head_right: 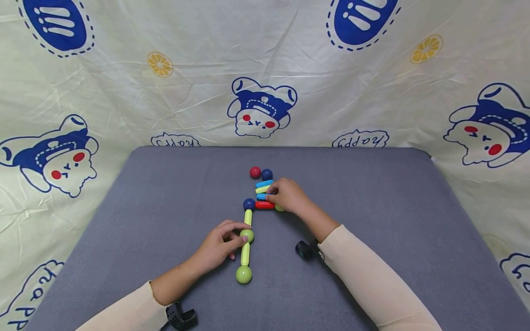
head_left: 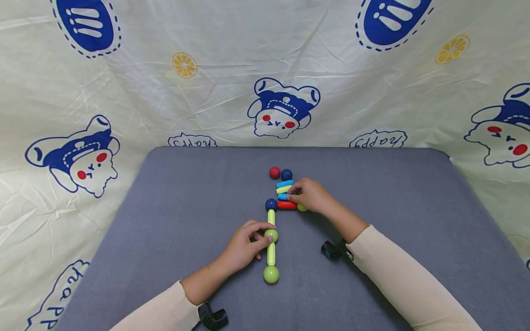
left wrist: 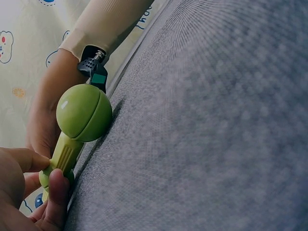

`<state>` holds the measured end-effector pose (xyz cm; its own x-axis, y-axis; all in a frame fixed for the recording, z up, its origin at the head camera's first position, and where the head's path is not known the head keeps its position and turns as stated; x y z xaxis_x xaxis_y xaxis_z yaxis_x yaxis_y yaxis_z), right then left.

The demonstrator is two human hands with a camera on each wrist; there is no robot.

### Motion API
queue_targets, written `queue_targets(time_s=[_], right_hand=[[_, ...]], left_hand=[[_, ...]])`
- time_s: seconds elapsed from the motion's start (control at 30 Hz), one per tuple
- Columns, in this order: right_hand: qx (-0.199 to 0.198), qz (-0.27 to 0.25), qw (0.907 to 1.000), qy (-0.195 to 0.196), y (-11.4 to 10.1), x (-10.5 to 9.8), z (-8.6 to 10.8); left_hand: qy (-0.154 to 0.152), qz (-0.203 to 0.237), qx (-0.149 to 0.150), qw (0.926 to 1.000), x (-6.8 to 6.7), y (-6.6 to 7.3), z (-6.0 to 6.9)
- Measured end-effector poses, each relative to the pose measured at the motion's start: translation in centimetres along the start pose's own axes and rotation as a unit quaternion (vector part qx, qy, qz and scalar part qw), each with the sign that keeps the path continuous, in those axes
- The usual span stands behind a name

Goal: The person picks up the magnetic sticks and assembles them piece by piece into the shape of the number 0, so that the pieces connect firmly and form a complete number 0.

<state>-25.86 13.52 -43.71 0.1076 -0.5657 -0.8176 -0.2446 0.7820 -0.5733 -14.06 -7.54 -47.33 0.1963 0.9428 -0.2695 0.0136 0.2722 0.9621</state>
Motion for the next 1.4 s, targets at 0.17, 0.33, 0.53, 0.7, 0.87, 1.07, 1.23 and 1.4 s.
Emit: queue_targets(time_s=[0.17,0.33,0.53,0.7,0.87,1.07,1.23,1.4], right_hand=[[0.009,-0.009,0.9999,-0.003,0.0,-0.4,0.2],[0.002,-0.029,0.9995,0.015,-0.4,-1.1,0.9],[-0.026,-0.045,0.9979,0.038,-1.5,-2.1,2.8],[-0.042,-0.047,0.9972,0.039,-2.1,-2.2,5.1],[-0.049,-0.048,0.9976,0.003,-2.3,-1.7,7.6],[-0.075,-0.057,0.9947,-0.042,-2.3,-1.1,10.4],[-0.099,-0.069,0.9894,-0.081,-2.5,-0.4,12.3],[-0.105,-0.079,0.9854,-0.108,-2.8,0.3,13.6]], left_hand=[[0.0,0.001,-0.005,1.0,0.1,-0.2,0.0],[0.002,-0.004,-0.009,0.9999,0.3,-0.6,-0.2],[0.002,0.003,-0.009,1.0,0.1,-0.4,-0.2],[0.001,0.0,-0.003,1.0,0.0,-0.2,-0.1],[-0.001,-0.011,-0.003,0.9999,0.0,-0.2,-0.1],[-0.002,-0.014,-0.001,0.9999,0.0,-0.2,-0.2],[0.003,-0.017,0.0,0.9999,0.0,-0.2,-0.1],[0.006,-0.024,0.003,0.9997,0.0,-0.4,-0.2]])
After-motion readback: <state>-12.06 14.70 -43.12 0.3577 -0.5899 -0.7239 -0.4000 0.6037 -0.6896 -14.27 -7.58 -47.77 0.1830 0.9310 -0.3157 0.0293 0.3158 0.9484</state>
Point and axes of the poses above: each hand's wrist, its own z-axis away from the middle knuckle, its own x-axis out of the palm, y = z × x, the point moved 3 cm from there along -z, towards the middle knuckle, and after that the axes turned 9 degrees about y, right-handed, at the moved point
